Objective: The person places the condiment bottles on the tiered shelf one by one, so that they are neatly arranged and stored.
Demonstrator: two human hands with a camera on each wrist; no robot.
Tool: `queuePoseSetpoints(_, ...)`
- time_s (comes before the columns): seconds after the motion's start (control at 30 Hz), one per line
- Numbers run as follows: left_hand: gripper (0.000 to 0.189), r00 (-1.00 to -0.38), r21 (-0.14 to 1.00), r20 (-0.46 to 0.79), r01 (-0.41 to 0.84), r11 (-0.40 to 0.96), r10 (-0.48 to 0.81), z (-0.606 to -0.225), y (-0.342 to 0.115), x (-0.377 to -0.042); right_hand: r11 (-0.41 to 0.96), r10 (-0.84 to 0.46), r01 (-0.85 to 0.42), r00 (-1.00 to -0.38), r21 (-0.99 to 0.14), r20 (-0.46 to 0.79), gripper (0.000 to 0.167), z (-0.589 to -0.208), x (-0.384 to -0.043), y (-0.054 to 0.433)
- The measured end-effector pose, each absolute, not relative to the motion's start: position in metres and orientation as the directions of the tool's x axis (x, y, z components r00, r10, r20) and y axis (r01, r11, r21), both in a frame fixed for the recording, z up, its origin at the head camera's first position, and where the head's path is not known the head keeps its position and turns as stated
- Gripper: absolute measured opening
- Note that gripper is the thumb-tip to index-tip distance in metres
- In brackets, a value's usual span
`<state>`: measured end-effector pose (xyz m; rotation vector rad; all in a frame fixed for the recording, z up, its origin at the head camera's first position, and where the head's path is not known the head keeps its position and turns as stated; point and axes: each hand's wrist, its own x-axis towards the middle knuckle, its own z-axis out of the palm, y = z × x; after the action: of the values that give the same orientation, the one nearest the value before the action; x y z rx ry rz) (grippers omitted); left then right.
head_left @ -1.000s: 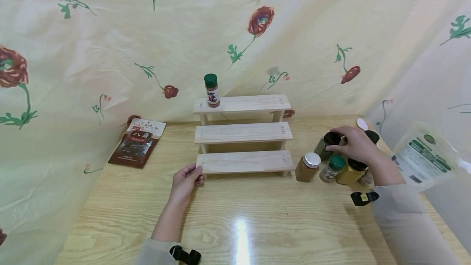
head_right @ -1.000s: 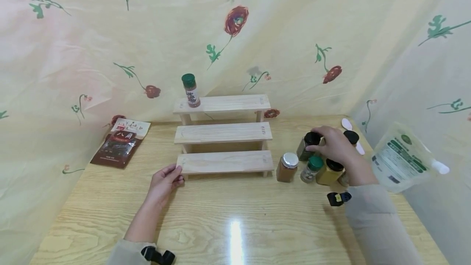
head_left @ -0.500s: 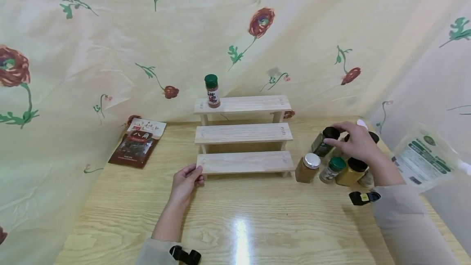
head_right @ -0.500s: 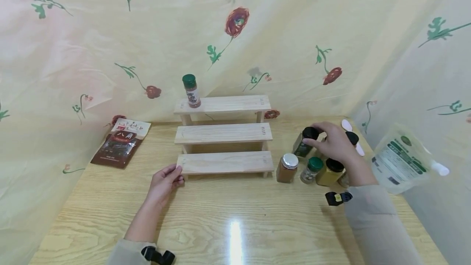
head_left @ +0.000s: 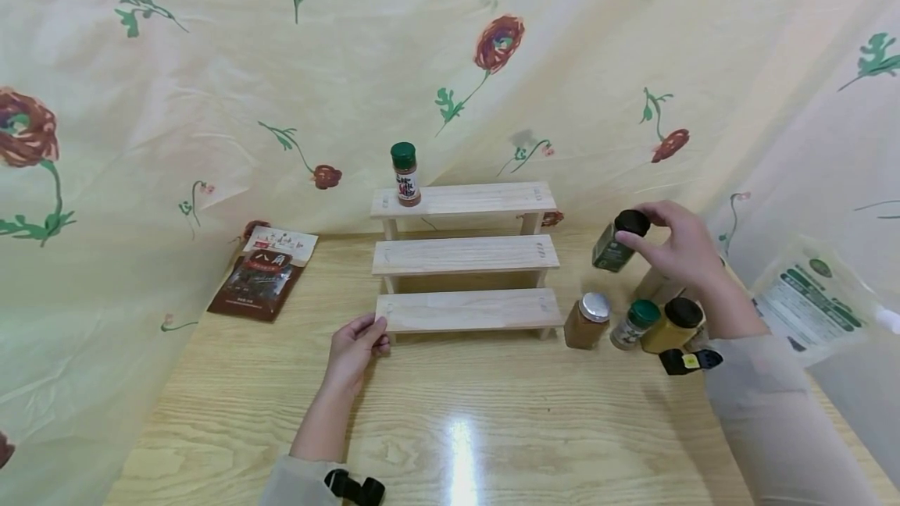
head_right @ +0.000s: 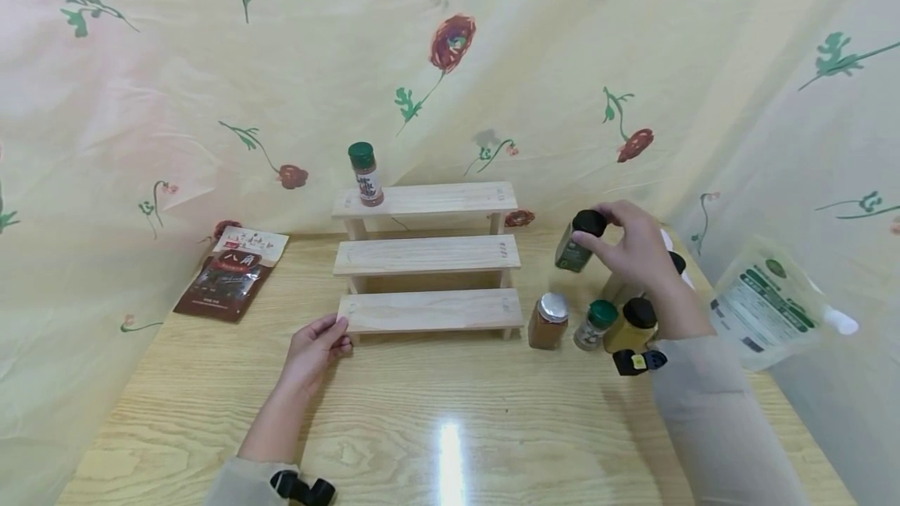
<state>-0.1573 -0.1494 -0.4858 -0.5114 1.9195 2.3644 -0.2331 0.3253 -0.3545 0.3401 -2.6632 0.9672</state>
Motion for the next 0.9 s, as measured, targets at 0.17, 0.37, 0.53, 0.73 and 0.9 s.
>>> queuePoseSetpoints(0.17,0.043,-0.942,0.942,-0.292,-0.254,-0.218,-0.166,-0.487,-0.150,-0.157,0.757,-0.109,-0.335,-0.912,-0.562,0.396,0.046,-0.344,-0.236,0.316)
queuePoseSetpoints(0.37,0.045,-0.942,0.942,-0.293,-0.254,-0.221,-0.164,-0.487,-0.149,-0.157,0.755,-0.118,-0.351,-0.903,-0.554,0.412,0.046,-0.336,-0.240,0.303)
queuePoseSetpoints(0.53,0.047,-0.945,0.942,-0.286,-0.247,-0.226,-0.158,-0.487,-0.149,-0.157,0.738,-0.144,-0.421,-0.862,-0.528,0.486,0.041,-0.328,-0.247,0.289)
queuePoseSetpoints(0.73,0.047,-0.947,0.943,-0.281,-0.242,-0.229,-0.157,-0.488,-0.151,-0.159,0.722,-0.169,-0.492,-0.807,-0.487,0.565,0.038,-0.316,-0.256,0.274)
queuePoseSetpoints(0.9,0.044,-0.948,0.944,-0.276,-0.236,-0.229,-0.161,-0.488,-0.151,-0.159,0.700,-0.195,-0.529,-0.788,-0.480,0.584,0.035,-0.310,-0.264,0.261)
